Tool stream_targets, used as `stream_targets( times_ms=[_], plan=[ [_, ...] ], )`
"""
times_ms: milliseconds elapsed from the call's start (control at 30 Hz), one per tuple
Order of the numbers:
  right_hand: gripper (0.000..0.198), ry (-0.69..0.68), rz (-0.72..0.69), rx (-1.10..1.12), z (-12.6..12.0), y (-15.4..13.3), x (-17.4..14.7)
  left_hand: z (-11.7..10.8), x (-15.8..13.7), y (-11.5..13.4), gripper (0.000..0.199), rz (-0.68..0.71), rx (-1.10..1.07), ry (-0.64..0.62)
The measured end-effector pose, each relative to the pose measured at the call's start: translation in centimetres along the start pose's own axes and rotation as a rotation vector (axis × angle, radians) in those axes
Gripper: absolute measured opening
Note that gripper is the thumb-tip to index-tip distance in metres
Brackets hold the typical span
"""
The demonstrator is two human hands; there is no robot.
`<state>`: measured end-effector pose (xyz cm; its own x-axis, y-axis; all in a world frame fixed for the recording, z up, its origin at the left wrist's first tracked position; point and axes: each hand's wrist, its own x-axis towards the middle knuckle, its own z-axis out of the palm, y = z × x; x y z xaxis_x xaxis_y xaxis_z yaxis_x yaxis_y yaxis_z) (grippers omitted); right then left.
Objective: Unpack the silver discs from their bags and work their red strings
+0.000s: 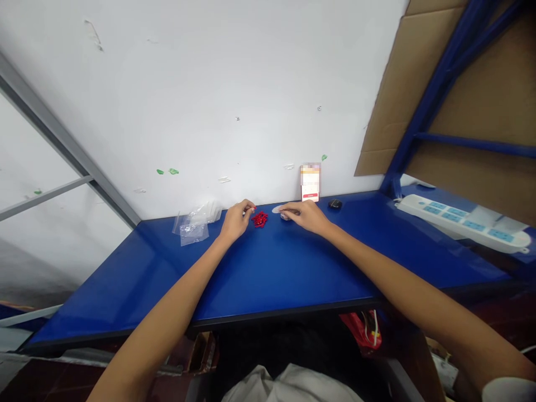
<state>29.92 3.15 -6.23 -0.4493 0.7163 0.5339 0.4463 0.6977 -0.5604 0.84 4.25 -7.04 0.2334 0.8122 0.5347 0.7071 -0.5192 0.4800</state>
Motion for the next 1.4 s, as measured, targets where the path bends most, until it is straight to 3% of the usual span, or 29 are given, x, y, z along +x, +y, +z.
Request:
stream_targets(
  times_ms=[400, 533, 667, 867, 1167, 1400],
  plan=[
    [0.033, -0.031, 0.033, 0.176, 2.2, 1.6, 0.1, 0.9, -0.8, 2.6, 0.026, -0.191, -0.520, -0.099],
    [0.032, -0.019, 0.062, 0.199, 2.2, 1.2, 0.1, 1.2, -0.9, 2.9, 0.027, -0.205, -0.560, -0.137],
    [0.035, -0.035, 0.146, 0.348, 2.3, 0.6, 0.0, 1.3, -0.9, 2.8, 0.030, -0.174, -0.551, -0.095],
    [0.042, -0.072, 0.277, 0.646, 2.9, 0.1, 0.0, 0.9, -0.9, 2.8, 0.031, -0.078, -0.331, 0.026],
    [0.032, -0.038, 0.294, 0.547, 3.4, 1.1, 0.1, 1.7, -0.8, 2.2, 0.035, -0.213, -0.610, -0.050],
    [0.023, -0.010, 0.299, 0.506, 3.3, 0.8, 0.1, 1.7, -0.7, 1.6, 0.046, -0.187, -0.654, -0.054]
  ],
)
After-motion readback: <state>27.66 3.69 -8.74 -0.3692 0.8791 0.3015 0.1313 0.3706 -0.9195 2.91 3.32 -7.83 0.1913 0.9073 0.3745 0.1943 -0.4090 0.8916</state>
